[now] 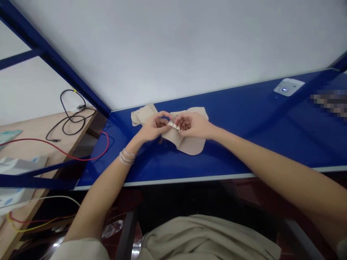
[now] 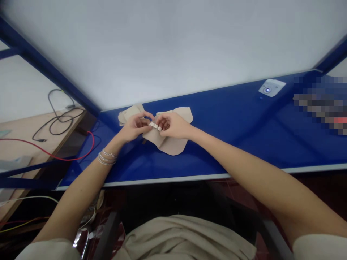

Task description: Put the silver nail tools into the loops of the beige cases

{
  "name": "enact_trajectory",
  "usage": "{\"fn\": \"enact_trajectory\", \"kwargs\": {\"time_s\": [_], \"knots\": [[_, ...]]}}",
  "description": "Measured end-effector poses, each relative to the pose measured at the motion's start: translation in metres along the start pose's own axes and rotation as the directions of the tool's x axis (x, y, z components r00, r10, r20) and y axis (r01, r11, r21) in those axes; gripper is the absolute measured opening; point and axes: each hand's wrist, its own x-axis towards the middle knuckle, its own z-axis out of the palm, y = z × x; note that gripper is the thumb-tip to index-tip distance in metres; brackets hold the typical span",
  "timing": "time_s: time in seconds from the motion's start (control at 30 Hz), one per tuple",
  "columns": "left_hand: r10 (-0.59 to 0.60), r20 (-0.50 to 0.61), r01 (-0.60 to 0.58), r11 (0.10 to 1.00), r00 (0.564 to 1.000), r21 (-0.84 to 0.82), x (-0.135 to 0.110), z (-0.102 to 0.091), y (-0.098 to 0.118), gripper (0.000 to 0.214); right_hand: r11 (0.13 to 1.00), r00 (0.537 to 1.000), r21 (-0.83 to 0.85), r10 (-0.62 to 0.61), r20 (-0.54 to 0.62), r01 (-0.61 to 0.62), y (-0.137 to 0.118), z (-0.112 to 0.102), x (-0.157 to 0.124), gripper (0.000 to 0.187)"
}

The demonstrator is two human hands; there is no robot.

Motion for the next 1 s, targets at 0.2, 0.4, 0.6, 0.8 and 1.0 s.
{"fn": "enact_trajectory", "kwargs": {"time_s": [0.2, 0.4, 0.6, 0.8, 1.0], "knots": [[0.01, 0.0, -0.01, 1.0, 1.0, -0.01, 0.0, -0.001, 0.001, 0.035, 0.995, 0.994, 0.008, -0.096, -0.057, 0.097, 0.001, 0.003, 0.0, 0.039], [0.022, -0.004, -0.021, 1.0, 1.0, 0.022, 0.0, 0.0, 0.001, 0.036, 0.996, 0.995, 0.077, -0.04, -0.087, 0.047, 0.001, 0.005, -0.001, 0.038], [-0.002, 0.057, -0.009, 0.981, 0.998, 0.196, -0.003, 0.008, 0.005, 0.047, 1.0, 0.992, 0.008, -0.025, -0.123, 0.026, -0.001, 0.006, -0.001, 0.029], [0.138, 0.004, -0.133, 0.947, 0.99, 0.291, -0.001, 0.014, 0.004, 0.041, 0.974, 0.984, 0.202, 0.126, -0.123, -0.1, 0.003, 0.006, 0.001, 0.033], [0.273, -0.043, -0.225, 0.862, 0.961, 0.454, 0.001, 0.016, -0.004, 0.04, 0.921, 0.969, 0.363, 0.207, -0.137, -0.145, 0.003, 0.008, 0.003, 0.03]]}}
